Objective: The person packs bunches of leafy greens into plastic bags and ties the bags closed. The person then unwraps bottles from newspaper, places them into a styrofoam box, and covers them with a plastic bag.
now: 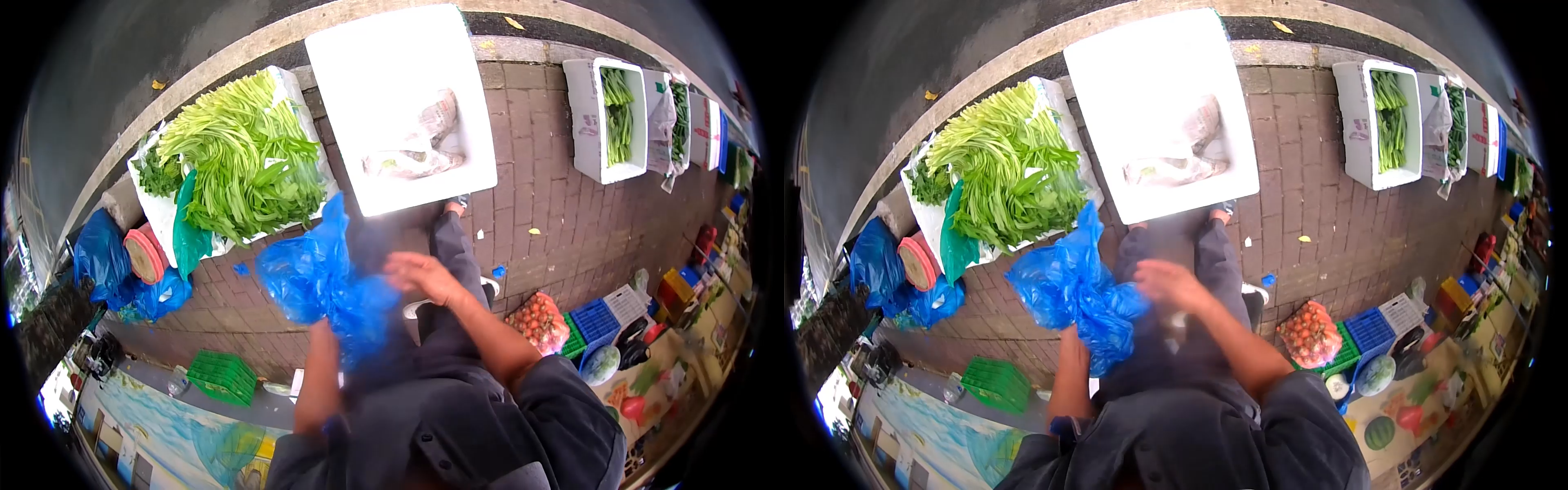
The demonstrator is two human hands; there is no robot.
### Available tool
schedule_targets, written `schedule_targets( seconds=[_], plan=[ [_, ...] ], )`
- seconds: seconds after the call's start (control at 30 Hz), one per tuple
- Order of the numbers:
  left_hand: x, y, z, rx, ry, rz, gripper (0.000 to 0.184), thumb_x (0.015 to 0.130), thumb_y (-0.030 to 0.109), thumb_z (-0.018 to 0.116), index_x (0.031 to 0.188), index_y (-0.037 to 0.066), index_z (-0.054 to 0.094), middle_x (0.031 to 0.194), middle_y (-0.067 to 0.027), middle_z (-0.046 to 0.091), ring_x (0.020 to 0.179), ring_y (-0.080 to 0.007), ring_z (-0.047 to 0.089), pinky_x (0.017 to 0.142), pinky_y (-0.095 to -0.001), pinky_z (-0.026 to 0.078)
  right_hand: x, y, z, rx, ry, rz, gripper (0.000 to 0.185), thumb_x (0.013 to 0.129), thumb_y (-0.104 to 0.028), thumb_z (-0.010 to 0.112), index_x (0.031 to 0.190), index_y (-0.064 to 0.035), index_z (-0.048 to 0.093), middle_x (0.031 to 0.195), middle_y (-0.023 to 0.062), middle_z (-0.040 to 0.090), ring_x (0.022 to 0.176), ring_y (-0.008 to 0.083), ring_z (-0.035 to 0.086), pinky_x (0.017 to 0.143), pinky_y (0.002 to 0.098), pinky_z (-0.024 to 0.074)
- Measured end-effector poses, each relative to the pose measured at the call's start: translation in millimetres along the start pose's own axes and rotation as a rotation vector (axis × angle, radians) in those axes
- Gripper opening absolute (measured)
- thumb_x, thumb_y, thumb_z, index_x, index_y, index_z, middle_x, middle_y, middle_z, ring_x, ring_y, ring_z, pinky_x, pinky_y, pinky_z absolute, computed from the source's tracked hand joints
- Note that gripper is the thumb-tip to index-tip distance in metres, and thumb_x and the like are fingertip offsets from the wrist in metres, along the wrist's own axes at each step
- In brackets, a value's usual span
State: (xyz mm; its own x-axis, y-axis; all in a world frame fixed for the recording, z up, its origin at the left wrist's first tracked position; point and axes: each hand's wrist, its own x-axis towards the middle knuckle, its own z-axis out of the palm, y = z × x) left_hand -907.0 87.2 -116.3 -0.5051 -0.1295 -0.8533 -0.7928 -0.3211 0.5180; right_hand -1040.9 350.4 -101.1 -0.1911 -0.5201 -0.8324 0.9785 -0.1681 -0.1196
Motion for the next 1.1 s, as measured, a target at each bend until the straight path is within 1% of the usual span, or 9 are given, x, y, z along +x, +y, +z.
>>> schedule_targets(
  seconds=[0.07,0.13,0.3,0.47,0.57,0.67,0.83,0.97,1.1],
  plan=[
    [1,-3,-11,0.004,0.016,-0.011,0.046,0.105,0.032,0.049,0.142,0.004,0.047,0.136,-0.0149,0.054,0.126,-0.0288,0.053,0.107,-0.0412,0.045,34,7,-65,-0.504,0.276,-0.350,0.035,0.097,-0.021,0.066,0.128,-0.0049,0.065,0.112,0.0115,0.072,0.100,0.0198,0.069,0.086,0.0303,0.0532],
    [6,-8,-18,0.006,0.030,-0.027,0.046,0.105,0.032,0.049,0.142,0.004,0.047,0.136,-0.0148,0.055,0.126,-0.0286,0.053,0.107,-0.0412,0.045,45,-22,-106,-1.026,0.509,-0.365,0.041,0.092,-0.023,0.070,0.124,0.0010,0.065,0.107,0.0179,0.072,0.100,0.0261,0.069,0.088,0.0330,0.0532],
    [19,-57,-13,-0.008,0.026,-0.129,0.047,0.105,0.033,0.049,0.142,0.004,0.047,0.136,-0.0145,0.055,0.126,-0.0283,0.053,0.107,-0.0411,0.045,138,-59,-171,-1.499,0.600,-0.526,0.063,0.087,-0.031,0.075,0.135,0.0041,0.053,0.124,0.0254,0.063,0.112,0.0380,0.063,0.097,0.0406,0.0505],
    [-1,-144,11,-0.114,0.038,-0.314,0.047,0.106,0.034,0.049,0.142,0.005,0.047,0.136,-0.0143,0.055,0.126,-0.0279,0.053,0.107,-0.0410,0.045,259,-89,-197,-1.934,0.444,-0.553,0.095,0.081,-0.045,0.077,0.153,-0.0043,0.029,0.153,0.0226,0.036,0.142,0.0442,0.034,0.118,0.0547,0.0267],
    [-16,-180,17,-0.215,0.066,-0.419,0.047,0.106,0.034,0.049,0.142,0.005,0.047,0.136,-0.0141,0.055,0.126,-0.0277,0.053,0.107,-0.0410,0.045,311,-91,-197,-2.147,0.358,-0.497,0.109,0.075,-0.051,0.081,0.156,-0.0067,0.023,0.157,0.0211,0.030,0.144,0.0414,0.030,0.118,0.0605,0.0220],
    [-29,-199,19,-0.298,0.089,-0.499,0.047,0.106,0.035,0.048,0.142,0.005,0.047,0.136,-0.0140,0.055,0.126,-0.0275,0.053,0.107,-0.0409,0.045,340,-81,-205,-2.135,0.310,-0.468,0.106,0.075,-0.052,0.080,0.156,-0.0118,0.025,0.157,0.0189,0.031,0.145,0.0418,0.028,0.116,0.0635,0.0219],
    [-38,-207,25,-0.383,0.102,-0.520,0.048,0.106,0.036,0.048,0.142,0.005,0.047,0.136,-0.0137,0.055,0.126,-0.0272,0.053,0.107,-0.0408,0.045,348,-123,-188,-1.959,0.267,-0.290,0.087,0.075,-0.046,0.080,0.145,-0.0088,0.045,0.126,0.0178,0.063,0.116,0.0349,0.061,0.102,0.0410,0.0462],
    [-27,-205,22,-0.424,0.087,-0.466,0.048,0.106,0.036,0.048,0.142,0.005,0.046,0.136,-0.0135,0.055,0.126,-0.0269,0.053,0.107,-0.0408,0.045,355,-157,-191,-1.631,0.249,-0.104,0.084,0.073,-0.040,0.080,0.139,0.0019,0.050,0.123,0.0235,0.066,0.117,0.0354,0.062,0.100,0.0408,0.0481],
    [-18,-199,13,-0.474,0.053,-0.412,0.048,0.106,0.037,0.048,0.143,0.005,0.046,0.136,-0.0133,0.055,0.126,-0.0266,0.053,0.108,-0.0407,0.045,342,-167,-195,-1.442,0.298,-0.159,0.083,0.074,-0.039,0.080,0.138,0.0059,0.050,0.123,0.0242,0.066,0.117,0.0331,0.063,0.101,0.0390,0.0476]
  ],
)
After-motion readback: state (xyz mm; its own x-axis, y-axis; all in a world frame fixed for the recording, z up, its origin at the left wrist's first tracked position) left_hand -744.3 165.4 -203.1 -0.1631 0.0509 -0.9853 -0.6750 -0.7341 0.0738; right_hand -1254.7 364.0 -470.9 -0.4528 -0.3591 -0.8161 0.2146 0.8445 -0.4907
